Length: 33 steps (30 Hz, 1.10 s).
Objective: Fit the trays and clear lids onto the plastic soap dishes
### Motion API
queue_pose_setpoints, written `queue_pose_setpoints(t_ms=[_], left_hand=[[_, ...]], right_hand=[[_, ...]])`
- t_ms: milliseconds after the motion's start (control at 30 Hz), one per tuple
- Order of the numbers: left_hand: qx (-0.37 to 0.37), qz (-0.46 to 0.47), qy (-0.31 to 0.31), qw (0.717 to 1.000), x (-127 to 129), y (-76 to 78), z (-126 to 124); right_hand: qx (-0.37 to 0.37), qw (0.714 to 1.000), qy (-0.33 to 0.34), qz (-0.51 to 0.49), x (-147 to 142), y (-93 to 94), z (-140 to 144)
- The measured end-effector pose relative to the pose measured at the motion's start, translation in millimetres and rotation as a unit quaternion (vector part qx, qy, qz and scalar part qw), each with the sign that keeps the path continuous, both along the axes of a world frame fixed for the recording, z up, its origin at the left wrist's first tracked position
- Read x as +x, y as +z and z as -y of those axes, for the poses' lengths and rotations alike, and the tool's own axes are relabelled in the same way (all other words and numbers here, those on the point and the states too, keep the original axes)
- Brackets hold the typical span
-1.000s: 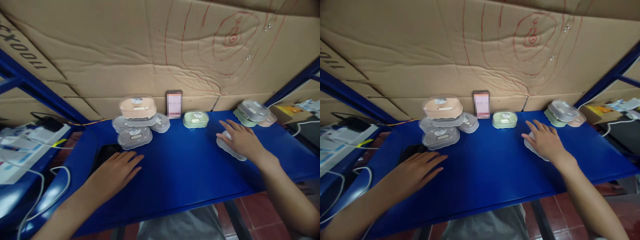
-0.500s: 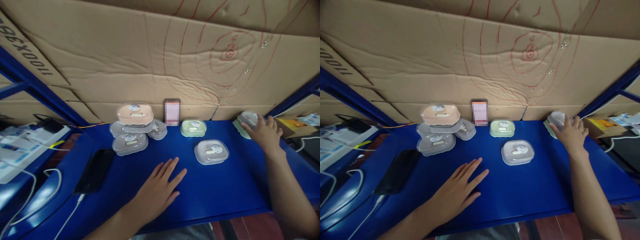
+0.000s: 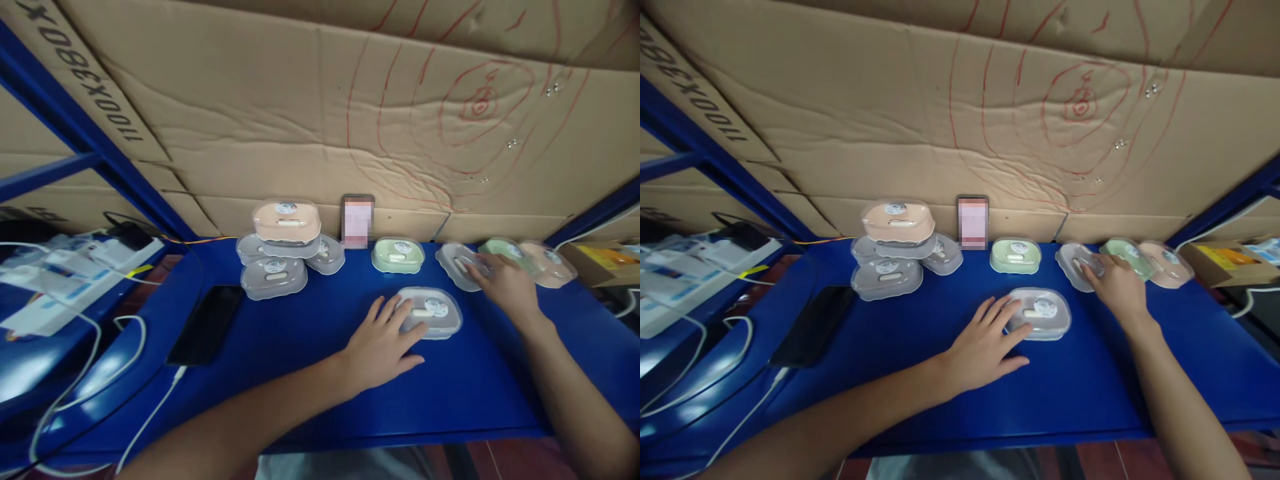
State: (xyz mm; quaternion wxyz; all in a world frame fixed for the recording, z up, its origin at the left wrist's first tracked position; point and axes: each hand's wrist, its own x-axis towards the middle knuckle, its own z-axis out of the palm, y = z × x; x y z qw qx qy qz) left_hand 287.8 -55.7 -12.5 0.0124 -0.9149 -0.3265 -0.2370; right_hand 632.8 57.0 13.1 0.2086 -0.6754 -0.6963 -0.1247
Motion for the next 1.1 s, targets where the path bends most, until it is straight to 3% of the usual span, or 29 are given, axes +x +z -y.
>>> queue_pose_setpoints(t_ms=[200,400,500,600,700,833,1000,1100], left_hand=[[-0.025,0.019,0.029,0.999,-74,14.0,14],[-0.045,0.094,0.089,0.991,-124,9.5,11],[-0.043,0.127,0.125,0.983,-129,5.3,8],[0.004,0.117,0.144,0.983,-126,4.9,10],[0.056,0.079,0.106,0.99,-119,8.1,18],[0.047,0.001,0.028,0.999,-106,11.4,29],[0.011,-0.03,0.022,0.999,-102,10.0,29],[-0.002,-0.036,0.021,0.999,-105,9.2,27]], right_hand=[[0.002,1.0,0.015,-0.025,9,-8.2,-11],[-0.004,1.0,0.014,-0.001,8,-7.1,-10],[-0.041,0.998,0.047,0.021,-7,-12.1,-8],[-0.074,0.994,0.071,0.047,-20,-17.1,-7],[-0.107,0.987,0.101,0.062,-25,-15.4,-4],[-0.141,0.977,0.151,0.054,-26,-5.4,0],[-0.167,0.965,0.201,0.007,-28,4.3,5],[-0.146,0.966,0.203,-0.059,-20,8.1,5]])
